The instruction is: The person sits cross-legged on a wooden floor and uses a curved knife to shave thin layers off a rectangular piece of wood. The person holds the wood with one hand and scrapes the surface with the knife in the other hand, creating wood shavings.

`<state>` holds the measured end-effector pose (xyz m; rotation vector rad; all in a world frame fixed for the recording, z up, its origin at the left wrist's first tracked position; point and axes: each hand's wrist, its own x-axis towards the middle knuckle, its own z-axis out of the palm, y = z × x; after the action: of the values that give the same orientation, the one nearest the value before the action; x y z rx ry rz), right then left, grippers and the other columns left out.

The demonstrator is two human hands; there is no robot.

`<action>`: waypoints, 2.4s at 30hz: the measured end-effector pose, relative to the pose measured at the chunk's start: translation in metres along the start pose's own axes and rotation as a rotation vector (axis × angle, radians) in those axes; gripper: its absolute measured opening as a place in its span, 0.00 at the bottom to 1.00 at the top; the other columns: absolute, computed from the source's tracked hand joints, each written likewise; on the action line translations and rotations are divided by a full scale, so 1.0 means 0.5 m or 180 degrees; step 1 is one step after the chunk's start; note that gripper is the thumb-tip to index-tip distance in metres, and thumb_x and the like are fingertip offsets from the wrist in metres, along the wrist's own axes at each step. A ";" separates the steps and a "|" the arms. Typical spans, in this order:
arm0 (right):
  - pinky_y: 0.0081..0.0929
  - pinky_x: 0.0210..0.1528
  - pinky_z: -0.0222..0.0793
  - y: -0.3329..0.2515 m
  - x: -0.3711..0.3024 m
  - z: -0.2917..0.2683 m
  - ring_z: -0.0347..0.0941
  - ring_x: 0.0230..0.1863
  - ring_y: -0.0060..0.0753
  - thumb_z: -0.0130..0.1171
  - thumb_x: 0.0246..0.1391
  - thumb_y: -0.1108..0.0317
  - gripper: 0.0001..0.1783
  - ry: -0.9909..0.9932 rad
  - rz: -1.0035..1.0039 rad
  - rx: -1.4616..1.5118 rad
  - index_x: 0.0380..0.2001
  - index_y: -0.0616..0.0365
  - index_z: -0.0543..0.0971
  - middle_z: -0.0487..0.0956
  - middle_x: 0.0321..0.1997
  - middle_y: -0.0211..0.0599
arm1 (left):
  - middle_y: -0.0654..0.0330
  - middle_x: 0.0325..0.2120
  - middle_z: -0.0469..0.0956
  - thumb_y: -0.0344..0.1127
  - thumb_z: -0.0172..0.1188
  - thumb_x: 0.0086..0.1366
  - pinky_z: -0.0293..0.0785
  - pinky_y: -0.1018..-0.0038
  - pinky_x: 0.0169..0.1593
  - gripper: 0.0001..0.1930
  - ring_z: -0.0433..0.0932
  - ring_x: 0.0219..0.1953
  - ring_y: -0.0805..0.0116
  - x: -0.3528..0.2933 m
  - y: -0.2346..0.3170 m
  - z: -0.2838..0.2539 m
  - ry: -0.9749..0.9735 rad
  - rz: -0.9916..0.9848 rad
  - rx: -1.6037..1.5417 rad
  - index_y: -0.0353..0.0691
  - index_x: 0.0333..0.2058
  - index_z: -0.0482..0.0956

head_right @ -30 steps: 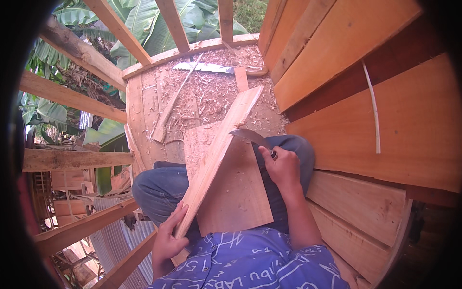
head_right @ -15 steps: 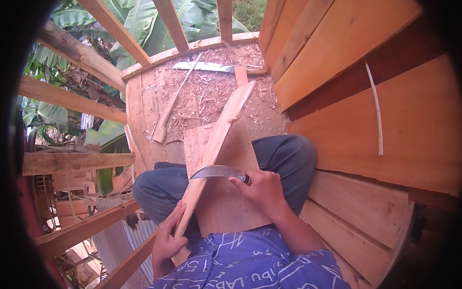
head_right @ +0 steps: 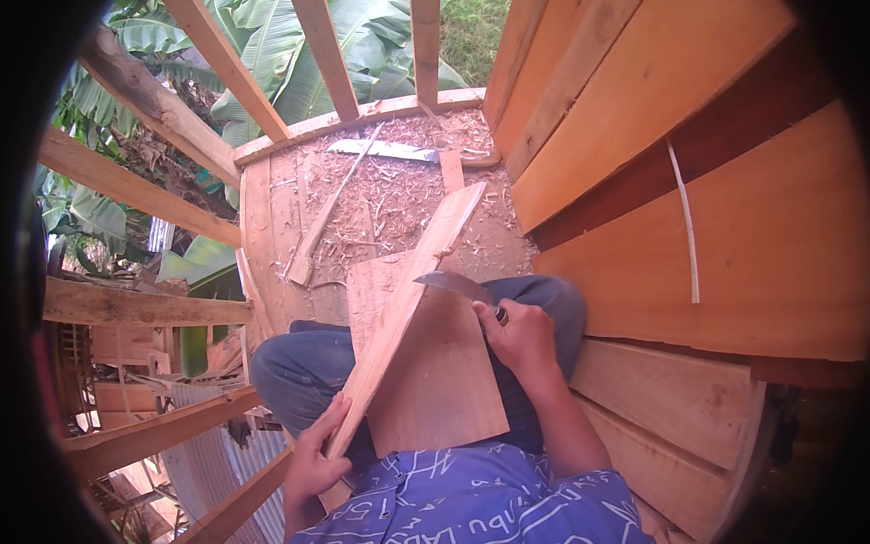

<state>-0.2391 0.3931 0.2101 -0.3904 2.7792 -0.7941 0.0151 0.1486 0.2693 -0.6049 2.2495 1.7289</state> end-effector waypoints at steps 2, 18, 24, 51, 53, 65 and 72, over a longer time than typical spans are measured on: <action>0.43 0.28 0.73 -0.030 -0.040 -0.008 0.78 0.23 0.53 0.61 0.56 0.42 0.30 -0.0152 -0.0199 0.0013 0.18 0.61 0.78 0.76 0.16 0.48 | 0.31 0.65 0.60 0.30 0.59 0.39 0.49 0.58 0.71 0.44 0.56 0.70 0.40 0.002 -0.010 -0.003 -0.0010 0.0065 -0.0150 0.41 0.63 0.70; 0.47 0.27 0.69 -0.003 -0.002 0.015 0.76 0.23 0.57 0.59 0.58 0.43 0.30 0.0231 0.0194 0.0280 0.18 0.62 0.78 0.75 0.17 0.53 | 0.32 0.65 0.60 0.31 0.60 0.39 0.48 0.54 0.71 0.44 0.56 0.70 0.40 -0.004 -0.003 0.000 -0.0031 0.0098 0.0025 0.44 0.64 0.70; 0.43 0.26 0.71 -0.035 -0.067 0.004 0.77 0.23 0.54 0.61 0.57 0.43 0.29 -0.0042 -0.0400 0.0173 0.19 0.61 0.78 0.75 0.15 0.49 | 0.33 0.65 0.60 0.31 0.60 0.39 0.47 0.53 0.71 0.44 0.55 0.70 0.41 -0.004 -0.013 -0.007 -0.0077 0.0090 -0.0193 0.43 0.64 0.70; 0.39 0.24 0.70 -0.065 -0.108 0.019 0.77 0.20 0.48 0.65 0.53 0.45 0.26 -0.0367 -0.0614 0.0255 0.19 0.59 0.77 0.74 0.15 0.44 | 0.35 0.67 0.57 0.30 0.60 0.39 0.41 0.48 0.72 0.44 0.53 0.71 0.40 -0.001 0.001 0.004 -0.0058 -0.0044 -0.0083 0.44 0.63 0.70; 0.39 0.24 0.72 -0.061 -0.092 0.010 0.78 0.20 0.47 0.64 0.53 0.41 0.28 -0.0331 -0.0479 0.0083 0.19 0.58 0.78 0.75 0.15 0.41 | 0.35 0.67 0.56 0.30 0.60 0.39 0.39 0.47 0.72 0.44 0.52 0.71 0.39 -0.004 0.000 0.008 -0.0023 -0.0078 -0.0034 0.44 0.63 0.71; 0.44 0.24 0.70 0.037 -0.015 -0.058 0.76 0.21 0.55 0.62 0.56 0.45 0.30 0.0497 0.0394 -0.0118 0.17 0.64 0.76 0.75 0.15 0.50 | 0.33 0.68 0.54 0.31 0.63 0.41 0.38 0.45 0.71 0.42 0.51 0.72 0.39 -0.010 0.007 0.026 0.0012 -0.0155 0.0344 0.46 0.63 0.72; 0.41 0.24 0.71 -0.063 -0.114 -0.039 0.77 0.19 0.46 0.64 0.53 0.42 0.28 -0.0429 -0.0511 -0.0249 0.16 0.57 0.76 0.75 0.14 0.41 | 0.31 0.67 0.53 0.30 0.64 0.42 0.37 0.45 0.71 0.42 0.49 0.72 0.38 -0.002 0.018 0.045 0.0029 -0.0126 0.0566 0.46 0.62 0.72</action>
<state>-0.1851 0.3948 0.2513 -0.6633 2.6838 -0.6667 0.0103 0.1723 0.2714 -0.6145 2.3482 1.4903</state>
